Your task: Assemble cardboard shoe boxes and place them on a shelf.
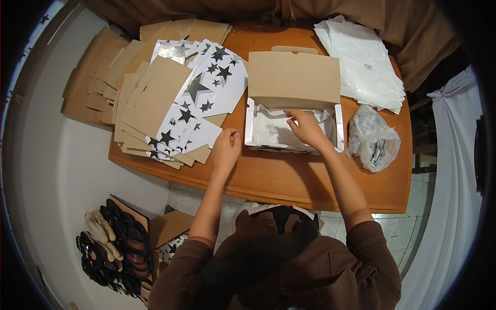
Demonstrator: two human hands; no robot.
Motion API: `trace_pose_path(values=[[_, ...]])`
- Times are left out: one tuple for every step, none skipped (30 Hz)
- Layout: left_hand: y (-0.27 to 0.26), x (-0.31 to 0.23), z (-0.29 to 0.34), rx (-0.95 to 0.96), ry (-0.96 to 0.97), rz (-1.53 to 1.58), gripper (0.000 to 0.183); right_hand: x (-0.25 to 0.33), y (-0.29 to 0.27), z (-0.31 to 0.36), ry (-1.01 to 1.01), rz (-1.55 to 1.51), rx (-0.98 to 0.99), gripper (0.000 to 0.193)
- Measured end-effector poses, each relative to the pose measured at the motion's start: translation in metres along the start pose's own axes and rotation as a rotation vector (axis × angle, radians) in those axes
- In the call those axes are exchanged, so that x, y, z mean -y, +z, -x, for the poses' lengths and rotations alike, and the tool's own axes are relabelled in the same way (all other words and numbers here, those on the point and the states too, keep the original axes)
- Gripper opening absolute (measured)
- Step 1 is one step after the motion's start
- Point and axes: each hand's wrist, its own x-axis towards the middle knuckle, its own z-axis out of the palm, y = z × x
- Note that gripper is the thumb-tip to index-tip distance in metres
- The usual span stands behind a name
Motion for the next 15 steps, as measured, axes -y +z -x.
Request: trace_pose_path(values=[[-0.002,0.002,-0.002,0.051,-0.03,-0.005,0.022,0.004,0.0,-0.002,0.007,0.003,0.001,0.032],[-0.003,0.005,-0.003,0.102,-0.061,-0.009,0.025,0.008,0.0,-0.003,0.019,0.025,0.048,0.029],[-0.004,0.003,-0.005,0.106,-0.058,-0.003,0.025,0.01,0.0,-0.006,0.03,0.049,0.091,0.026],[-0.004,-0.001,-0.007,0.158,-0.047,-0.002,0.028,0.01,0.002,-0.009,0.034,0.054,0.089,0.026],[-0.003,-0.004,-0.009,0.209,-0.036,0.0,0.03,0.008,0.006,-0.011,-0.091,0.117,0.05,0.024],[-0.004,-0.008,-0.014,0.301,-0.028,-0.07,0.036,0.011,0.007,-0.013,-0.218,0.18,0.012,0.022],[-0.006,-0.012,-0.018,0.304,-0.026,-0.065,0.036,0.013,0.008,-0.017,-0.214,0.184,0.012,0.022],[-0.008,-0.018,-0.021,0.419,-0.058,-0.183,0.038,0.016,0.009,-0.021,-0.23,0.222,0.037,0.022],[-0.01,-0.023,-0.023,0.533,-0.093,-0.302,0.04,0.021,0.009,-0.024,-0.247,0.258,0.064,0.021],[-0.007,-0.019,-0.024,0.533,-0.074,-0.328,0.042,0.024,0.008,-0.026,-0.244,0.261,0.066,0.021],[-0.002,-0.014,-0.025,0.537,-0.073,-0.324,0.042,0.026,0.007,-0.027,-0.261,0.229,0.068,0.02],[0.001,-0.01,-0.026,0.526,-0.05,-0.337,0.04,0.028,0.006,-0.028,-0.28,0.195,0.072,0.02],[0.004,-0.007,-0.025,0.516,-0.027,-0.35,0.038,0.029,0.005,-0.027,-0.278,0.196,0.076,0.02],[0.008,-0.004,-0.023,0.518,-0.029,-0.348,0.038,0.029,0.004,-0.023,-0.276,0.172,0.064,0.019],[0.012,-0.006,-0.023,0.462,-0.014,-0.401,0.037,0.027,0.001,-0.02,-0.268,0.152,0.048,0.018]])
